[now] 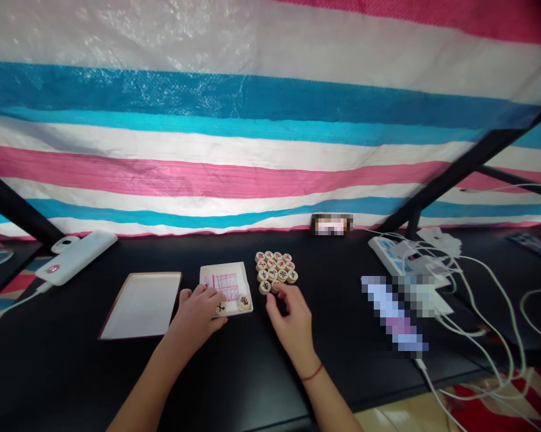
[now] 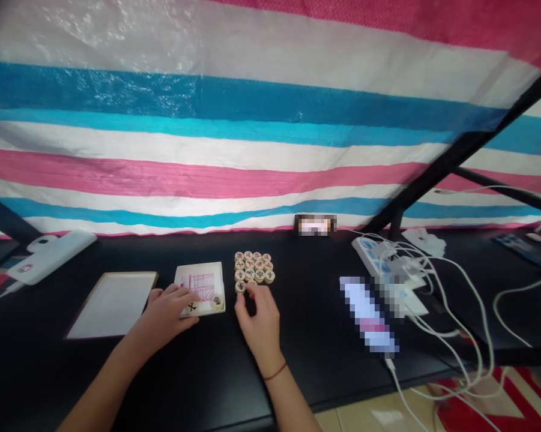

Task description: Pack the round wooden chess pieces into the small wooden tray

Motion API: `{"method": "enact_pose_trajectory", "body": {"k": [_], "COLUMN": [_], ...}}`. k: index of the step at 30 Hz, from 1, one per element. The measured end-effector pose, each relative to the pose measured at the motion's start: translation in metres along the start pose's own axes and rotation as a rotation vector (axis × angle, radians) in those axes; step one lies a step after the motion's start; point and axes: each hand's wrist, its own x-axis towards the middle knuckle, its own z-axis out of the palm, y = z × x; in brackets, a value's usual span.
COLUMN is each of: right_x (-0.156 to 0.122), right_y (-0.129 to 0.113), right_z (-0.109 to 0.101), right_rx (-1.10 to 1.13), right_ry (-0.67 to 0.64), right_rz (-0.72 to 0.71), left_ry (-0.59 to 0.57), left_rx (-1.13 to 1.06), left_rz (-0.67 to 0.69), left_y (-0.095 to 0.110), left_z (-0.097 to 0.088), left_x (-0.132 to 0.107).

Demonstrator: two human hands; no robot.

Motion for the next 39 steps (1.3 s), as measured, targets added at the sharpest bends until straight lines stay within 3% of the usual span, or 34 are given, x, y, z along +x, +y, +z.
{"method": "enact_pose_trajectory", "body": {"k": [5,10,18,25,33,39], "right_x": [-0.001,0.005,0.002,0.0,-0.002,-0.002], "right_y": [-0.033,-0.041,-0.037,-0.038,-0.038,-0.039], "right_z": [0.012,0.021,0.023,0.024,0.025,0.024], "right_rx": [0.044,0.008,0.033,0.059,0.061,0.067], "right_ry": [-0.211,-0.321,-0.297,-0.292,-0.258,-0.207], "right_rz": [-0.291,-0.395,-0.339,-0.302,-0.317,-0.265], "left_ry": [0.03,0.052,-0.002,0.051,0.277,0.182], "left_rx": [-0.014,-0.026,-0.213,-0.353,-0.561,-0.704], "left_rz": [0.048,0.097,0.155,0.125,0.095,-0.009], "left_y": [-0.001,-0.002,-0.002,-0.005,-0.007,-0.001], "left_z": [0.006,0.009,0.004,0.003,0.008,0.007], "left_x": [0.0,0.001,0.003,0.007,0.011,0.011]}}
